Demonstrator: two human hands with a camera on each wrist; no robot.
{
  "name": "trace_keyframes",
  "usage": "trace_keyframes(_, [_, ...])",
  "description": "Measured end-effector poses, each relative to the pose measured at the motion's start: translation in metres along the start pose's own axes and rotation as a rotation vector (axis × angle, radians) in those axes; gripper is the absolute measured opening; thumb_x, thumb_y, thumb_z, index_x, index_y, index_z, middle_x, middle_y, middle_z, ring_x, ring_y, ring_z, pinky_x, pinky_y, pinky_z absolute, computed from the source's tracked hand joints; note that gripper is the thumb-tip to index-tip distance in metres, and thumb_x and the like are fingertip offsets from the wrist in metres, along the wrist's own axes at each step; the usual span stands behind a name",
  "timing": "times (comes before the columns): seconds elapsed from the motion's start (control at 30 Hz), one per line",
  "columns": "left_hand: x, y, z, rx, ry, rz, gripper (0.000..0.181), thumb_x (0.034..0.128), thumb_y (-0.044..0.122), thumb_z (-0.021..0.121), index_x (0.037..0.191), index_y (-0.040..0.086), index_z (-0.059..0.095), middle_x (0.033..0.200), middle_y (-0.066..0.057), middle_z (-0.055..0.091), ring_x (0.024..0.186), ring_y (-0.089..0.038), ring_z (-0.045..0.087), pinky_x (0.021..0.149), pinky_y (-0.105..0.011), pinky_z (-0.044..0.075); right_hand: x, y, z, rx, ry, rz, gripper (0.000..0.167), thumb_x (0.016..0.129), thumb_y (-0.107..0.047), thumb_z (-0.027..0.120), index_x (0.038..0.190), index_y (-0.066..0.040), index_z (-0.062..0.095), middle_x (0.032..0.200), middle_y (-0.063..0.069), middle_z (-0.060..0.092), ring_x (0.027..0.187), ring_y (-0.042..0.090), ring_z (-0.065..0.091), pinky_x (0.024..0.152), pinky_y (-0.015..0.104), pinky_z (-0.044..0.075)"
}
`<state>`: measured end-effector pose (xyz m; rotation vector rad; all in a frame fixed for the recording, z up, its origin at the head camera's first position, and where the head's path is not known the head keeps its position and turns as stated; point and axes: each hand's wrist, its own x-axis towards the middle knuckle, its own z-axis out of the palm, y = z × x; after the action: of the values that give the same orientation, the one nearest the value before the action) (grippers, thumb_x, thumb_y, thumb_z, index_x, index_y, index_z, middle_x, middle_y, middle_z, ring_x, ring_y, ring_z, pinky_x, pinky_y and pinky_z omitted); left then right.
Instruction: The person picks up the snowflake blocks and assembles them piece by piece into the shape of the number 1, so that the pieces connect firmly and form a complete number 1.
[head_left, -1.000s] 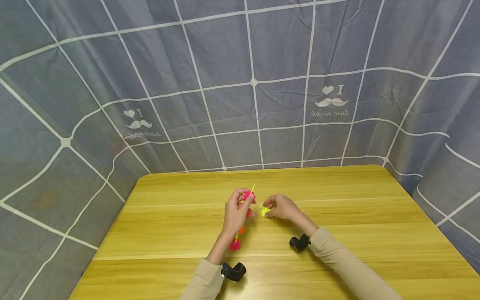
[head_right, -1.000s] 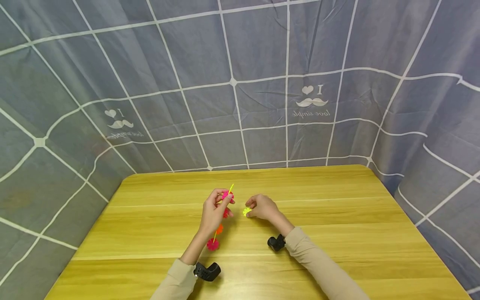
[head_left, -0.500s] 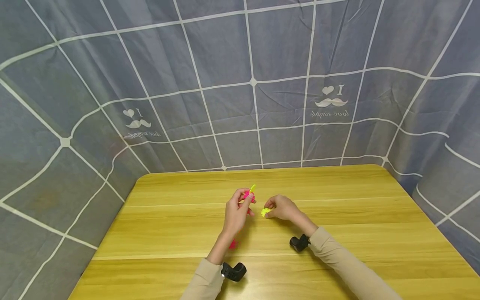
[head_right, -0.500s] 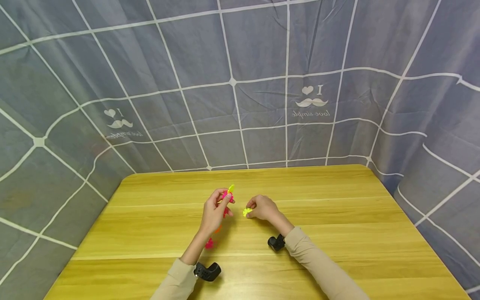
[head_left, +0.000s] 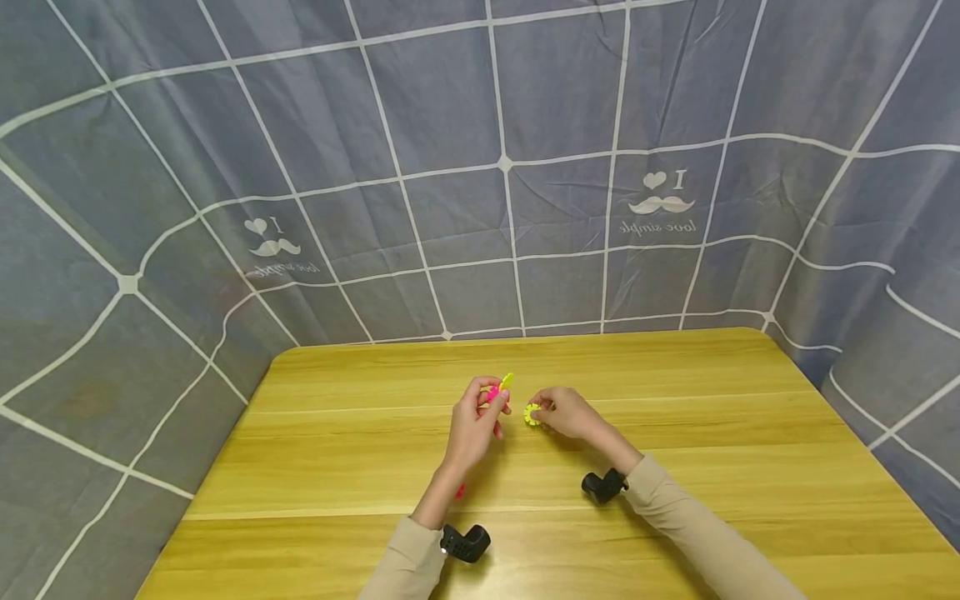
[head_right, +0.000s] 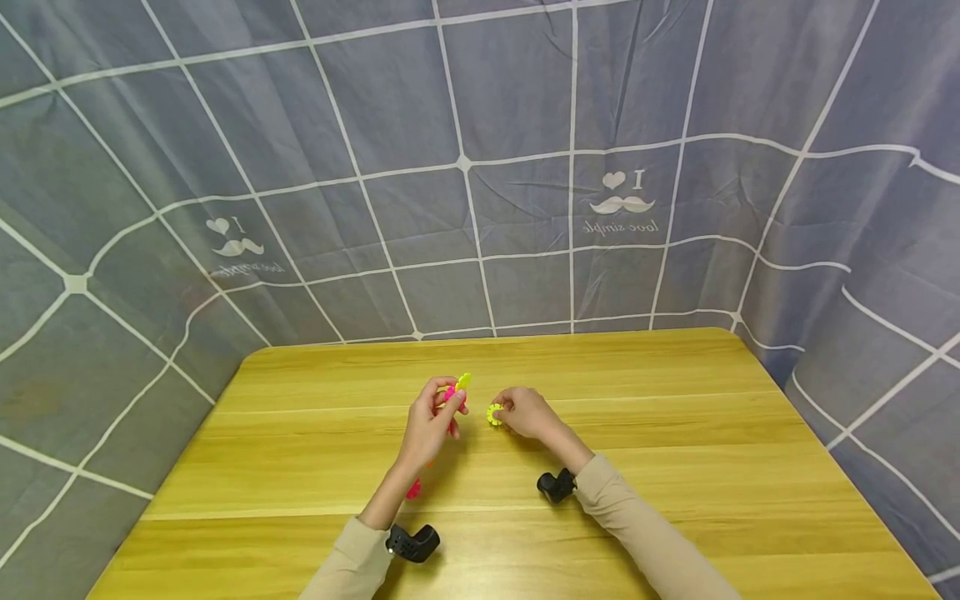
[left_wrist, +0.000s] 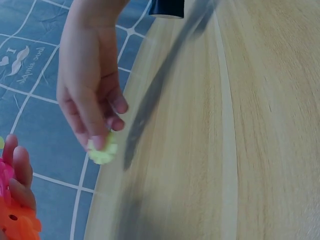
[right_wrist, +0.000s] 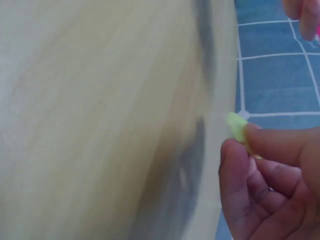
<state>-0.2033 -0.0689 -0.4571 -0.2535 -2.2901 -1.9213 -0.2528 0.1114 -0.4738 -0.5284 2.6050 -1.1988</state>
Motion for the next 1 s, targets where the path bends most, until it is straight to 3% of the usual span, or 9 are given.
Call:
trace_keyframes(0.2, [0.001,0.002,-0.001,-0.004,-0.004,-0.02,0.024,0.0975,0.016,0.057,0.118,0.003,0.055,0.088,-0.029,0.066,0.041,-0.02,0.052,0.042,-0.035,0.046,-0.003,-0.011,-0.008,0.018,0.092,-0.062,0.021,0.092,-0.014,0.062,0.106,0.001,0.066,0.073,0.01,0.062,0.052,0.017,0.057,0.049,0.022,0.043])
trace_keyframes(0.33, [-0.003,0.017,-0.004,-0.006,-0.023,-0.022,0.022,0.0971,0.013,0.056,0.116,0.002,0.057,0.088,-0.03,0.065,0.041,-0.014,0.052,0.042,-0.029,0.046,-0.006,-0.023,-0.014,0.061,0.168,-0.1,0.021,0.091,-0.014,0.064,0.106,0.001,0.066,0.076,0.017,0.065,0.056,0.025,0.061,0.047,0.022,0.041])
trace_keyframes(0.5, [-0.01,0.035,-0.007,-0.001,-0.034,-0.013,0.021,0.0969,0.011,0.056,0.114,-0.001,0.058,0.088,-0.028,0.065,0.043,-0.007,0.052,0.043,-0.019,0.041,-0.008,-0.036,-0.022,0.112,0.247,-0.119,0.023,0.089,-0.016,0.068,0.106,0.0,0.067,0.077,0.018,0.067,0.053,0.013,0.056,0.047,0.021,0.042])
trace_keyframes(0.63, [-0.011,0.038,-0.007,0.004,-0.029,-0.01,0.022,0.0968,0.011,0.057,0.114,-0.002,0.058,0.087,-0.027,0.065,0.043,-0.014,0.055,0.043,-0.017,0.04,-0.009,-0.045,-0.026,0.136,0.322,-0.137,0.023,0.089,-0.017,0.069,0.106,-0.002,0.068,0.072,0.01,0.067,0.053,0.009,0.055,0.047,0.021,0.043])
trace_keyframes(0.73, [-0.01,0.038,-0.006,0.007,-0.025,-0.007,0.022,0.097,0.012,0.056,0.114,-0.002,0.059,0.085,-0.025,0.066,0.046,-0.031,0.058,0.043,-0.024,0.045,-0.011,-0.05,-0.029,0.16,0.367,-0.158,0.022,0.089,-0.016,0.068,0.106,-0.002,0.069,0.072,0.008,0.068,0.054,0.011,0.057,0.047,0.021,0.044])
trace_keyframes(0.8, [-0.01,0.037,-0.006,0.01,-0.025,-0.003,0.022,0.0972,0.012,0.056,0.114,-0.002,0.059,0.085,-0.025,0.066,0.047,-0.034,0.059,0.044,-0.029,0.047,-0.012,-0.054,-0.03,0.172,0.382,-0.171,0.022,0.09,-0.014,0.067,0.107,-0.001,0.069,0.074,0.011,0.069,0.055,0.013,0.058,0.047,0.021,0.044])
trace_keyframes(1.0, [-0.01,0.037,-0.006,0.001,-0.046,-0.003,0.024,0.0981,0.012,0.054,0.116,-0.003,0.058,0.087,-0.027,0.066,0.042,-0.004,0.053,0.042,-0.016,0.038,-0.014,-0.061,-0.033,0.204,0.398,-0.179,0.021,0.091,-0.013,0.065,0.108,0.0,0.067,0.077,0.016,0.071,0.056,0.019,0.061,0.048,0.018,0.046])
